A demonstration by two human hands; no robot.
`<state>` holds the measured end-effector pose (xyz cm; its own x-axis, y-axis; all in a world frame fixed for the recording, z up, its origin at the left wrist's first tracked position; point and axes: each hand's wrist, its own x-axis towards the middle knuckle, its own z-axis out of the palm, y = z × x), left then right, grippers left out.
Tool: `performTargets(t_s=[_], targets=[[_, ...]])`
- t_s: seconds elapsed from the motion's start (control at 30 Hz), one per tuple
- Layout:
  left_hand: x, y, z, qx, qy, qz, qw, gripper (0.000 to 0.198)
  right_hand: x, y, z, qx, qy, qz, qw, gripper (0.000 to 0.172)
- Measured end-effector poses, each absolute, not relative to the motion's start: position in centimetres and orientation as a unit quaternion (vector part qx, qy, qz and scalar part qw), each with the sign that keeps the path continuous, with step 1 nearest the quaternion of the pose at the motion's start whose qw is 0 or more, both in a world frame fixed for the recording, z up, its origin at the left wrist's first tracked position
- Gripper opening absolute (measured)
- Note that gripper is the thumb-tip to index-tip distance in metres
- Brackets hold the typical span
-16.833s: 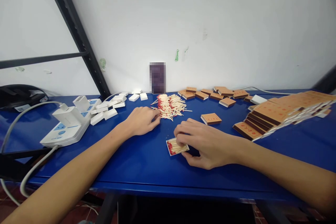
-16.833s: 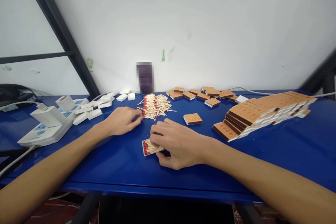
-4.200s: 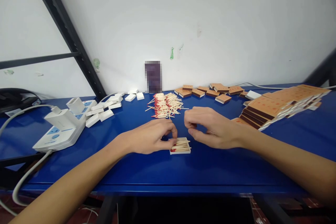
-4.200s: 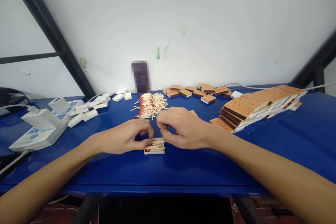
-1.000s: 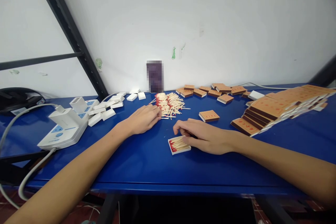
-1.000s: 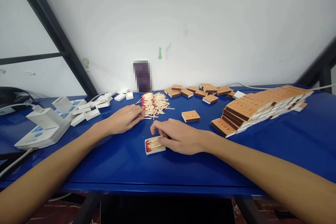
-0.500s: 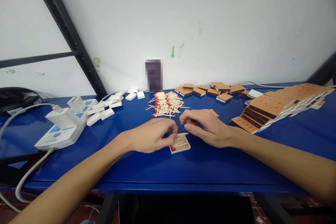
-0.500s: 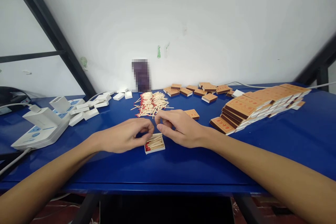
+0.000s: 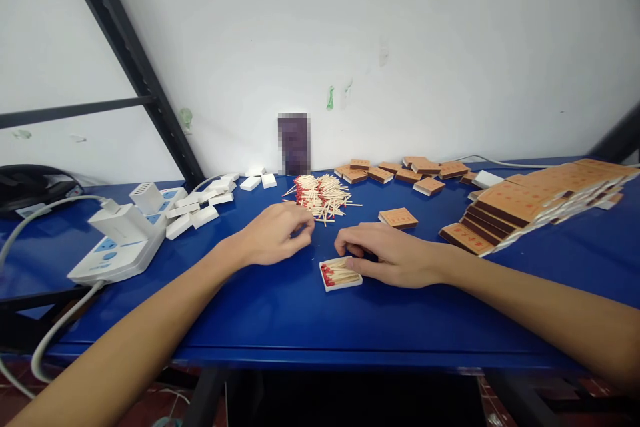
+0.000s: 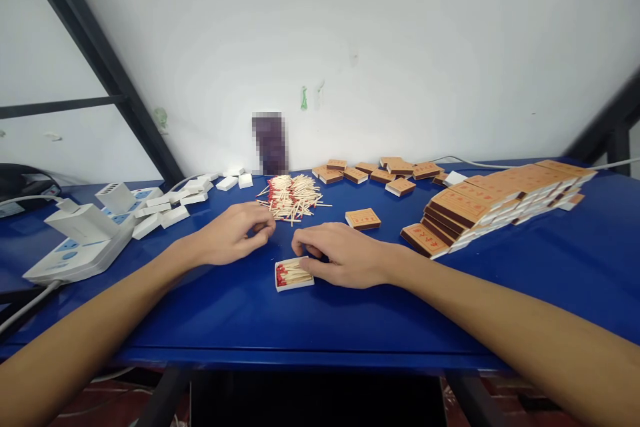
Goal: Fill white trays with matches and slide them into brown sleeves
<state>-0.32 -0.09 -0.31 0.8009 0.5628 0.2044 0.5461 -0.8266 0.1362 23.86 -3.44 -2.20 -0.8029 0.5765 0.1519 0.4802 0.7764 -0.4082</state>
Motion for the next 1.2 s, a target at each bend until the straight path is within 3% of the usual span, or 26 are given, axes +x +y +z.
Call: performTargets(t_s=[0.33, 0.53, 0.6, 0.83, 1.2], targets=[[-3.3, 3.1, 0.1, 0.911, 0.399, 0.084, -0.065, 0.022, 23.4, -3.4, -2.3, -0.293, -0.931, 0.169, 0.140, 0.026], [-3.2, 2.9, -0.1, 0.926, 0.364, 0.084, -0.049, 0.020, 23.4, -2.0, -3.3, -0.390, -0.893, 0.097, 0.205, 0.012], [-2.8, 2.7, -0.5, 0.928, 0.358, 0.081, -0.058, 0.025, 23.2, -1.1, -3.6, -0.417, -0.882, 0.068, 0.207, 0.014], [-1.8, 2.7, -1.5, 0.919, 0.376, 0.065, -0.097, 0.030, 20.4, 0.4, -2.9, -0.492, -0.858, 0.011, 0.147, 0.026], [-2.1, 2.7, -1.8, 0.936, 0.336, 0.049, -0.090, 0.022, 21.8, -0.8, -2.4, -0.469, -0.882, 0.007, 0.048, 0.019]])
